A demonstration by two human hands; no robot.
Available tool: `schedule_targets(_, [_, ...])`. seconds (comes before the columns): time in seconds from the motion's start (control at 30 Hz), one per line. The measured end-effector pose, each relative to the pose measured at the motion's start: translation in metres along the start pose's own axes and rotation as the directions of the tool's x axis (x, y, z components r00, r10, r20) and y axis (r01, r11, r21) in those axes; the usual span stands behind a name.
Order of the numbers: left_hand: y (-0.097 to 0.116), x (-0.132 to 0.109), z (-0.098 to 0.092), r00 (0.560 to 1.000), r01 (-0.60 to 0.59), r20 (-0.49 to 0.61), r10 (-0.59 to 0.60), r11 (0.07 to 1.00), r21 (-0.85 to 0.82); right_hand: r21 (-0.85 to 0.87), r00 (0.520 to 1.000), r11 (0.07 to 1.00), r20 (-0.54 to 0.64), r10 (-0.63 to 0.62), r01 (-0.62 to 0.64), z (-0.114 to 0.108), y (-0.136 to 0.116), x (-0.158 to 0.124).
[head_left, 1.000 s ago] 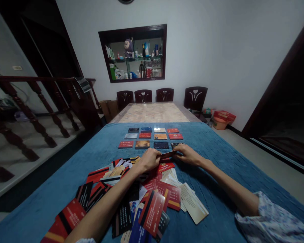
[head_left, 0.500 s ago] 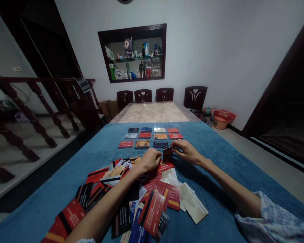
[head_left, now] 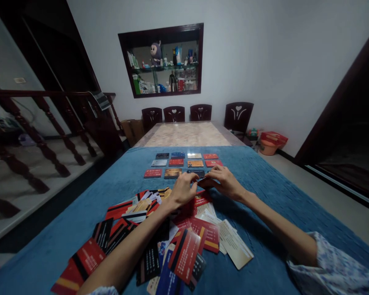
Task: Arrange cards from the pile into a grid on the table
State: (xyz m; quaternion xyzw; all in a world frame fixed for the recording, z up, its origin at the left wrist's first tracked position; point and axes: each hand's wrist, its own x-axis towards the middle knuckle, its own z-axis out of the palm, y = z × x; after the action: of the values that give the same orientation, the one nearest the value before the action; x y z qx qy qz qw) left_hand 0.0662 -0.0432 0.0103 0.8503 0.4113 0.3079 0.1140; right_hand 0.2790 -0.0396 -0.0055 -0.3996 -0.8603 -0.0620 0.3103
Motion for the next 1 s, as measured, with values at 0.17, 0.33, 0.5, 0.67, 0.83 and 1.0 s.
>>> schedule_targets(0.17, [0.002,-0.002,0.003,1.000,-0.003,0.018,0.003,1.000,-0.009,0.002,1.000,1.000,0.008,-0.015,0.015,0.005,-0.006,0.000])
schedule_targets(0.33, [-0.003,-0.002,0.004,0.998,0.005,0.061,-0.007,0.999,0.040,0.018,1.000,1.000,0.025,0.000,-0.001,0.012,-0.006,-0.002])
schedule_targets(0.5, [-0.008,-0.003,-0.001,0.995,-0.019,0.104,0.005,0.990,0.142,-0.022,0.997,0.999,0.064,0.046,-0.045,0.021,0.002,-0.007])
schedule_targets(0.67, [-0.005,-0.003,-0.006,0.985,-0.010,0.171,-0.033,0.970,0.243,-0.068,0.995,0.995,0.071,0.076,-0.071,0.027,0.006,-0.012])
schedule_targets(0.83, [-0.007,-0.004,-0.005,0.976,-0.001,0.208,-0.069,0.947,0.321,-0.103,0.994,0.992,0.063,0.084,-0.077,0.028,0.004,-0.013])
schedule_targets(1.0, [-0.010,-0.004,-0.005,0.975,-0.045,0.219,-0.045,0.921,0.388,-0.168,0.995,0.985,0.075,0.060,-0.047,0.027,0.000,-0.014])
